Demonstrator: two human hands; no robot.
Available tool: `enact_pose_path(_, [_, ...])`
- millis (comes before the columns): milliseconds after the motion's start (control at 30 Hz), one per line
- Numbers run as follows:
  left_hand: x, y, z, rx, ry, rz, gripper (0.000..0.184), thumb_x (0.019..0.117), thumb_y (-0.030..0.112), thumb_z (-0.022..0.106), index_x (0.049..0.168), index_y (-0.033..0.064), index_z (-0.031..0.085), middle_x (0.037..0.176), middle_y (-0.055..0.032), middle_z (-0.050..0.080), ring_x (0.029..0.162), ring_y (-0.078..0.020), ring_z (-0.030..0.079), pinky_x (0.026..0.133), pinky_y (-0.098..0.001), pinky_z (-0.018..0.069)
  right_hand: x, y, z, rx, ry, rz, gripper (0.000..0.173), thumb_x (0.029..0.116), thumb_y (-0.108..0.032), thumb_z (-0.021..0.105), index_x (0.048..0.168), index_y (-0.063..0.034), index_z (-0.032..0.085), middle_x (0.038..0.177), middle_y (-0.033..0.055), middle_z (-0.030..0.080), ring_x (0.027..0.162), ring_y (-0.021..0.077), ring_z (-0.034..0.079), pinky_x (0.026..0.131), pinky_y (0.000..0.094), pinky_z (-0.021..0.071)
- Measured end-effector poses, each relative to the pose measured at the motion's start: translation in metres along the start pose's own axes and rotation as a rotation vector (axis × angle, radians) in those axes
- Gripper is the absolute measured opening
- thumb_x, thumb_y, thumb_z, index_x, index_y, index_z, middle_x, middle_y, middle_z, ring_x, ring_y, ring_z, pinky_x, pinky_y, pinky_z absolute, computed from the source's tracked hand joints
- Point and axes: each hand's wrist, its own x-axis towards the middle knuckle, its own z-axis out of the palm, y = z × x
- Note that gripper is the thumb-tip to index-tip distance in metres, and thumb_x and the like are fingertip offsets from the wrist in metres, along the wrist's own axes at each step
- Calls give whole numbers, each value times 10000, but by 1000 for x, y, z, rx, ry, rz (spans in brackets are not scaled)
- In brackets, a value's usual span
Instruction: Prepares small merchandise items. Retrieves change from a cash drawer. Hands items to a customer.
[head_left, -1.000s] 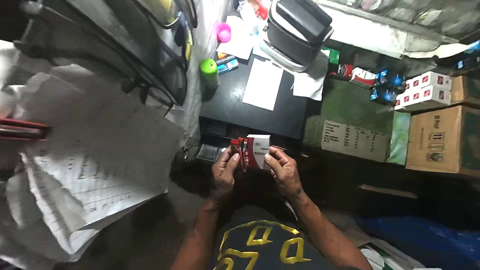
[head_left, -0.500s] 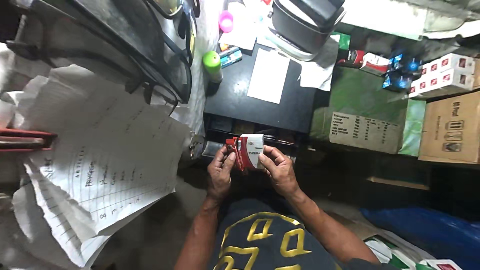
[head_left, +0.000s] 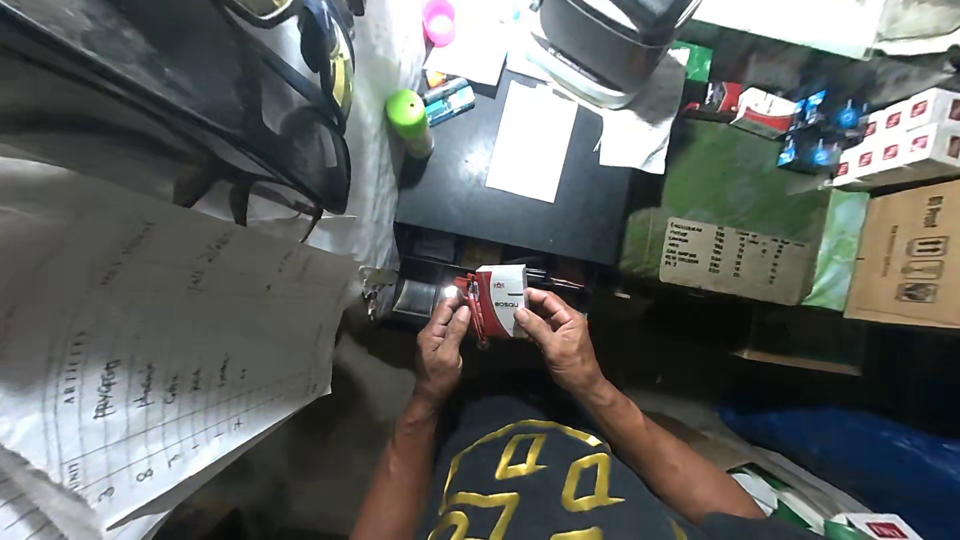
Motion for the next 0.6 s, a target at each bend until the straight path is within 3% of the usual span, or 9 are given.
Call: enact_pose_path(600, [10,1,0,-37,-26,-29,343,1076,105,417,1336,-38,588,1141,-86,711,976,-138,701,886,-330,597,6,-4,1,-47,17,-60,280,949,-1,667,1223,55,646,1060,97,729,927,126,716,852,281,615])
